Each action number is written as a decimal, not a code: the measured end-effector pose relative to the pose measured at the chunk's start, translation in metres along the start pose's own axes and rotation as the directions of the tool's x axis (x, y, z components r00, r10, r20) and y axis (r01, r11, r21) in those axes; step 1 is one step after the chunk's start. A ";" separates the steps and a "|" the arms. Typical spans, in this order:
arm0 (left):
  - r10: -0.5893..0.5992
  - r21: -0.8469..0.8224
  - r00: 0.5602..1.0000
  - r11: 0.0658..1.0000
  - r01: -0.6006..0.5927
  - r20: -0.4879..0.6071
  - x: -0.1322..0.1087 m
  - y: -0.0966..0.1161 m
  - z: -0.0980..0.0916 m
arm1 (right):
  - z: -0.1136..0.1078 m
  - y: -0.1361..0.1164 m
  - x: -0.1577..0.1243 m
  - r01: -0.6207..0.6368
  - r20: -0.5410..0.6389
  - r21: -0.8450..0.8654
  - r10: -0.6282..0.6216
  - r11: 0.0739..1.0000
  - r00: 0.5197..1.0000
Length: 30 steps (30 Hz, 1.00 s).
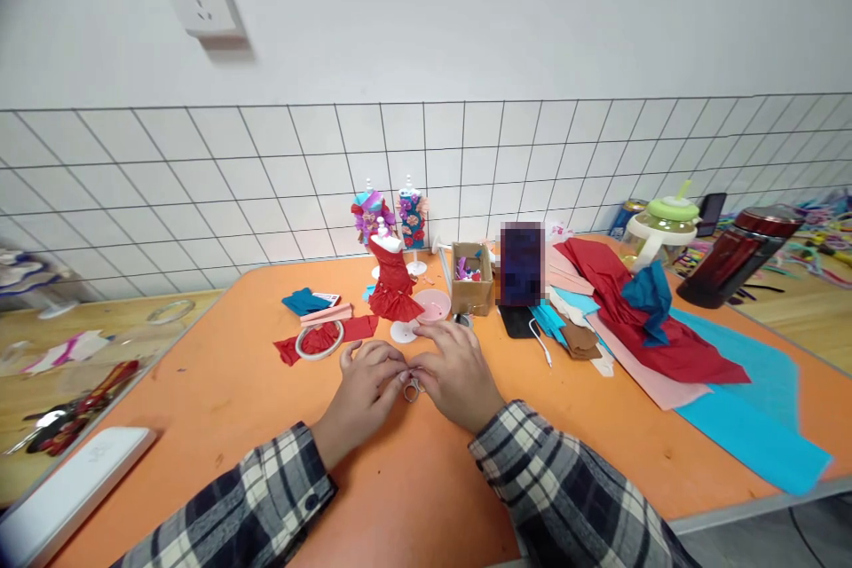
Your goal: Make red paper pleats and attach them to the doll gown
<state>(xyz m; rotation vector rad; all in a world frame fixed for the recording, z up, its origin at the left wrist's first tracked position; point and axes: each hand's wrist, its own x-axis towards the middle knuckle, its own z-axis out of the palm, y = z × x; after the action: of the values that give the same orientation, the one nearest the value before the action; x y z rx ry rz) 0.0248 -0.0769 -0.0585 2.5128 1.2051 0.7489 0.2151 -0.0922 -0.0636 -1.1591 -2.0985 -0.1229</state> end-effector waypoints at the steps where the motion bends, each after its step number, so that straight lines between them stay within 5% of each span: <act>1: 0.007 0.012 1.000 1.000 -0.007 -0.003 -0.001 0.001 0.000 | 0.001 -0.001 0.000 -0.001 0.002 -0.007 0.001 1.000 1.000; 9: 0.029 0.012 0.999 1.000 -0.029 0.026 -0.003 0.004 -0.002 | 0.006 -0.009 -0.001 -0.011 0.044 -0.019 0.012 1.000 0.999; 14: -0.070 -0.236 0.998 0.969 0.068 0.001 0.001 -0.002 0.006 | 0.010 -0.010 -0.004 0.080 -0.015 -0.030 -0.080 0.996 0.997; 18: -0.218 -0.617 0.976 0.764 0.190 0.031 0.002 -0.015 0.019 | 0.010 -0.016 -0.007 0.123 -0.070 -0.017 -0.124 0.992 0.990; 21: -0.332 -0.837 0.939 0.485 0.254 0.093 0.001 -0.025 0.024 | 0.011 -0.016 -0.010 -0.045 -0.115 0.160 0.063 0.986 0.991; 23: -0.331 -0.896 0.940 0.387 0.216 0.083 0.000 -0.028 0.024 | 0.015 -0.012 -0.010 -0.221 -0.103 0.406 0.285 0.887 0.953; 25: -0.279 -0.891 0.958 0.415 0.185 0.069 -0.002 -0.027 0.022 | 0.019 -0.006 -0.009 -0.337 0.004 0.662 0.447 0.669 0.895; 30: -0.046 -0.768 0.988 0.623 0.146 0.150 -0.011 -0.018 0.020 | 0.028 0.000 -0.005 -0.426 0.333 0.899 0.469 0.104 0.818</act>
<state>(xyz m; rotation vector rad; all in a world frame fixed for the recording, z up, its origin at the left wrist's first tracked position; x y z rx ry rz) 0.0182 -0.0745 -0.0866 1.7096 0.7179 0.8445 0.2011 -0.0845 -0.0876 -0.8521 -1.1556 1.2984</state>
